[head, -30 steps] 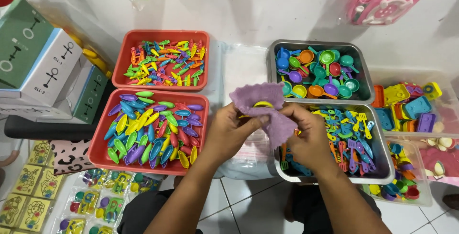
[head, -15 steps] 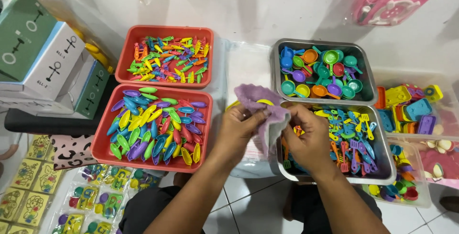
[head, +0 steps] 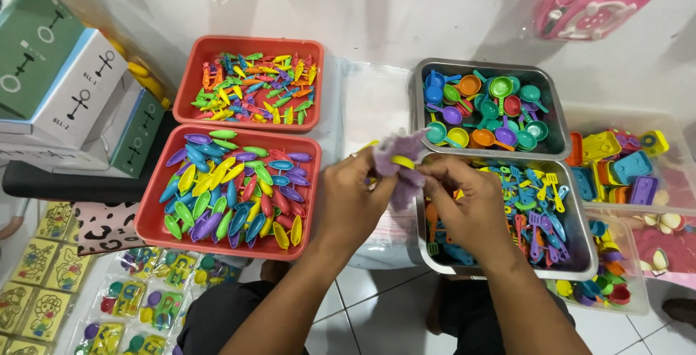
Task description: The person wipes various colorful plastic toys, including a toy car, a toy fork, and a toy spoon, using a purple cloth. The person picks up each item from a tray, wipes it, and places it into a clear plastic bag.
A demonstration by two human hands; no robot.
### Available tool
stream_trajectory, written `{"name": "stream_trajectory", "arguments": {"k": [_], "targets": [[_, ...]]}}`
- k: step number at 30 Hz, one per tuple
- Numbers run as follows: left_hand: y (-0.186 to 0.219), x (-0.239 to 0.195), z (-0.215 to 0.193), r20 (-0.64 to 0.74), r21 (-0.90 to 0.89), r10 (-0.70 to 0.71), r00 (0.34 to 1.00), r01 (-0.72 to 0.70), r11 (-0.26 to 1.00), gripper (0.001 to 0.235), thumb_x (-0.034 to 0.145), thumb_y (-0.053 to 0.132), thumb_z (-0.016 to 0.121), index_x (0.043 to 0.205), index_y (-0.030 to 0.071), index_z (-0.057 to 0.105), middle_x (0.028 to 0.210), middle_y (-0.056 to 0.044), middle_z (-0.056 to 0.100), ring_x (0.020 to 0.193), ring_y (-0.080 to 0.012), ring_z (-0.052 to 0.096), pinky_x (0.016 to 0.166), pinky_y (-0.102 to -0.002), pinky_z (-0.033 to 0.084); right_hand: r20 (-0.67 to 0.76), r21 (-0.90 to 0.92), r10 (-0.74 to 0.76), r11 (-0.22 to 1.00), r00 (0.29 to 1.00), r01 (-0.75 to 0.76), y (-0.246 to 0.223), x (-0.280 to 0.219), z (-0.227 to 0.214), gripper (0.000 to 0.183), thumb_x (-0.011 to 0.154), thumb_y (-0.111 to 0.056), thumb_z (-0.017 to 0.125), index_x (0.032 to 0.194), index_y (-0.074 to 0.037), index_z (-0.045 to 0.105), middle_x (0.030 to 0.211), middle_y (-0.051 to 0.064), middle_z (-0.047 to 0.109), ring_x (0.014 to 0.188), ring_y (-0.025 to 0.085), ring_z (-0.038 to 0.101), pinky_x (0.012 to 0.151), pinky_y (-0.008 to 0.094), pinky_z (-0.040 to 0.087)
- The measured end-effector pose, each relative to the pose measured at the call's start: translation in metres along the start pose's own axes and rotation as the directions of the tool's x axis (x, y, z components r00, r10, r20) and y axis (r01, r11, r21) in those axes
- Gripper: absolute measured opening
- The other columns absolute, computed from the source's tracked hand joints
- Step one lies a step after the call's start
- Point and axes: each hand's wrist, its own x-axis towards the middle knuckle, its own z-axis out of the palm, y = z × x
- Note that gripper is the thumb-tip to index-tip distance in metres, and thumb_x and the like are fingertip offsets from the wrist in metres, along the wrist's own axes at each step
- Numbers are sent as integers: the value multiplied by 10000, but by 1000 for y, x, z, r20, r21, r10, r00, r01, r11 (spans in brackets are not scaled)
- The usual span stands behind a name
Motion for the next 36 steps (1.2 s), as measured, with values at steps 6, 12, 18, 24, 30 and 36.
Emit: {"name": "stream_trajectory", "arguments": {"k": [6, 12, 18, 24, 30, 36], "targets": [[-53, -9, 3, 393, 467, 342, 854, -506, 726, 320, 803, 41, 664, 1105, 105, 745, 879, -94, 747, 829, -262, 725, 663, -366, 589, 204, -433, 117, 901, 972, -18, 30, -16, -8, 84, 848, -175, 732, 838, -118, 672, 635, 133, 702, 668, 440, 684, 568, 545, 502], [-14, 6, -2, 319, 459, 514, 796, -604, 651, 231, 856, 16, 656, 1042, 138, 720, 933, -13, 722, 862, -211, 676, 692, -289, 560, 59, -484, -59, 871, 997, 80, 26, -27, 1, 95, 821, -106, 681, 911, -133, 664, 663, 102, 632, 668, 390, 680, 582, 475, 543], [-14, 16, -4, 258, 393, 549, 795, -605, 692, 159, 841, 28, 737, 932, 158, 723, 814, 15, 682, 763, -192, 650, 644, -283, 550, -17, -448, -149, 885, 989, 125, 15, -21, 5, 186, 864, -100, 677, 721, -151, 569, 497, 15, 450, 488, 283, 581, 494, 338, 488], [-30, 3, -10, 292, 444, 459, 839, -544, 712, 117, 878, 70, 633, 930, 143, 708, 654, -11, 620, 620, -218, 653, 541, -328, 546, -75, -82, -34, 996, 997, 28, 14, -15, 11, 42, 877, -113, 755, 863, -153, 751, 487, -28, 604, 483, 185, 651, 559, 269, 544], [-36, -5, -7, 142, 435, 409, 902, -428, 792, 96, 908, 123, 573, 934, 118, 665, 588, -12, 512, 549, -246, 625, 484, -342, 530, -167, 15, -30, 999, 985, 33, -1, -11, 18, 85, 923, -38, 701, 920, -67, 780, 621, 78, 689, 546, 164, 645, 562, 322, 537], [-3, -5, 9, -171, -91, -56, 984, 41, 995, 132, 885, 107, 750, 776, 57, 694, 579, -112, 668, 565, -204, 712, 497, -297, 522, -156, 82, -24, 996, 987, 37, -1, -16, 26, 153, 905, 39, 681, 1004, -17, 782, 794, 134, 732, 674, 184, 676, 624, 350, 552]]}}
